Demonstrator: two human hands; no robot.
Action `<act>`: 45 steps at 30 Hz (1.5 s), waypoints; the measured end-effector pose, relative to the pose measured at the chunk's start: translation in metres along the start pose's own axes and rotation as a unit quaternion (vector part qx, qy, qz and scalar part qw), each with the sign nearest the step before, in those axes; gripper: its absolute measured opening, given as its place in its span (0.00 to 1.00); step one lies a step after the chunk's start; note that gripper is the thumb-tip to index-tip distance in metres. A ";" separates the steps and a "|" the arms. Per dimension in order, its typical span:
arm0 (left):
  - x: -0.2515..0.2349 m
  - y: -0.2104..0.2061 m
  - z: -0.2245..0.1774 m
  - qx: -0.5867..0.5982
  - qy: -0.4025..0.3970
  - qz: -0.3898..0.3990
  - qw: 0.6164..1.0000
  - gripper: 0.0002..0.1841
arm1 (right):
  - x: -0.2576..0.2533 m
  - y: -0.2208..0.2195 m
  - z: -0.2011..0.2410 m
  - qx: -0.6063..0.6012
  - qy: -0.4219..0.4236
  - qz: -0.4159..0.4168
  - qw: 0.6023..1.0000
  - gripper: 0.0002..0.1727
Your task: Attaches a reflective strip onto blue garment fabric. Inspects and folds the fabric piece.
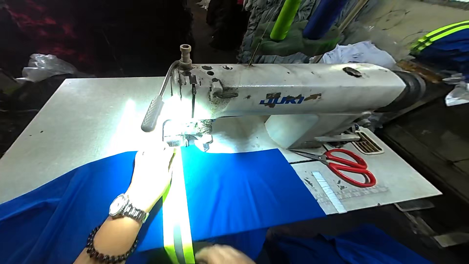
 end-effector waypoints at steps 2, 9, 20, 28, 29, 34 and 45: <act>0.009 -0.001 0.000 0.018 -0.014 0.027 0.999 0.18 | -0.026 0.027 0.001 0.038 0.047 -0.152 0.986 0.14; 0.013 -0.005 0.001 0.036 -0.006 0.070 0.997 0.26 | -0.094 0.047 -0.065 0.241 -0.007 -0.204 0.949 0.39; 0.002 -0.014 -0.007 0.046 -0.020 0.042 0.998 0.26 | -0.093 0.053 -0.075 0.267 -0.010 -0.211 0.940 0.39; 0.004 -0.016 -0.005 0.039 -0.026 0.028 0.998 0.27 | -0.093 0.053 -0.075 0.266 -0.012 -0.207 0.941 0.39; 0.004 -0.017 -0.004 0.037 -0.027 0.026 0.999 0.27 | -0.093 0.053 -0.075 0.266 -0.012 -0.208 0.941 0.40; 0.003 -0.018 -0.005 0.031 -0.026 0.016 0.999 0.27 | -0.093 0.054 -0.074 0.264 -0.012 -0.206 0.942 0.39; 0.000 -0.017 -0.003 0.037 -0.019 0.026 0.999 0.27 | -0.099 0.059 -0.079 0.226 0.010 -0.183 0.957 0.38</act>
Point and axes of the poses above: each hand's wrist, its own x-axis away from the middle knuckle, its own y-axis out of the back of the hand, z = x × y, the point moved 3 cm from there along -x, towards the middle knuckle, and after that the axes turned 5 degrees about -y, right-handed, at the moved point
